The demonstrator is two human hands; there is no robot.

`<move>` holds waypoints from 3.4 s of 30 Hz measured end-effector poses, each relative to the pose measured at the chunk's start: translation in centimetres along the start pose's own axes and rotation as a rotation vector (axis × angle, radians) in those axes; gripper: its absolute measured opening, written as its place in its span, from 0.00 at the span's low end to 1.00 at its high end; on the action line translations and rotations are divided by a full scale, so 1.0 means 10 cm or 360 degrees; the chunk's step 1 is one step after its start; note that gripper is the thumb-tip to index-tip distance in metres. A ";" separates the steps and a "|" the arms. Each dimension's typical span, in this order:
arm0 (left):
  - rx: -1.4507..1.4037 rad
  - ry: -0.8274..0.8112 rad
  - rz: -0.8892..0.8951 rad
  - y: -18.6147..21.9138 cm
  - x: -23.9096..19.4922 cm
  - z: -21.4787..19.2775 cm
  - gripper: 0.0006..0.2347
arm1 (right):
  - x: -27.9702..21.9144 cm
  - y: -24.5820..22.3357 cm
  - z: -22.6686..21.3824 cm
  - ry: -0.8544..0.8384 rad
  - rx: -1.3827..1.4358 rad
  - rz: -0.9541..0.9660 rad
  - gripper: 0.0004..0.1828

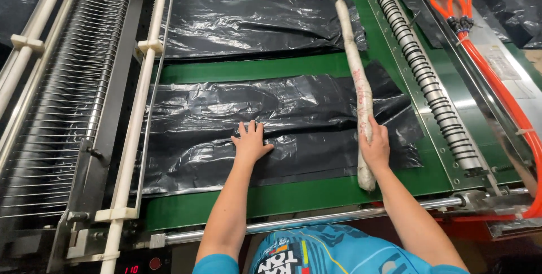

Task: The person uses a long cylindrical tool to roll and seal black plastic bags containing items on a green conveyor belt. They repeatedly position the tool, roll it over the bags to create a tight seal, and then move the sealed packages forward along the belt.

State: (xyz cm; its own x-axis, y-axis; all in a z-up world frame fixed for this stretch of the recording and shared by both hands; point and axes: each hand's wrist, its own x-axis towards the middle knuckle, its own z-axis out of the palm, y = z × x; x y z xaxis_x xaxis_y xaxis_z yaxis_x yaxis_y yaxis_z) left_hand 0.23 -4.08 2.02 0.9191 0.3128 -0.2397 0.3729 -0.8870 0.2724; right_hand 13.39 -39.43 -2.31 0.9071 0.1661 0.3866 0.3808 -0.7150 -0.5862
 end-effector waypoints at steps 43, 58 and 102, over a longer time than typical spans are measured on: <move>-0.0030 0.0554 -0.0227 -0.36 0.02 -0.01 0.30 | -0.06 -0.25 0.17 -0.0079 0.0121 -0.0267 0.33; 0.0021 0.0553 -0.0023 -0.37 0.17 0.02 0.27 | -0.06 -0.44 0.26 0.0076 0.0048 -0.0132 0.33; 0.0075 -0.0054 0.0072 -0.01 0.08 0.13 0.32 | -0.09 -0.03 -0.09 0.0067 -0.0090 -0.0041 0.33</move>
State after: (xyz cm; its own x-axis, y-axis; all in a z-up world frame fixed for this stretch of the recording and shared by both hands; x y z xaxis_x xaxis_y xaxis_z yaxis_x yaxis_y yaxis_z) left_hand 0.76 -4.19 0.54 0.9297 0.2607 -0.2600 0.3236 -0.9154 0.2395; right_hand 12.33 -39.98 -1.86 0.8884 0.1574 0.4312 0.3923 -0.7483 -0.5350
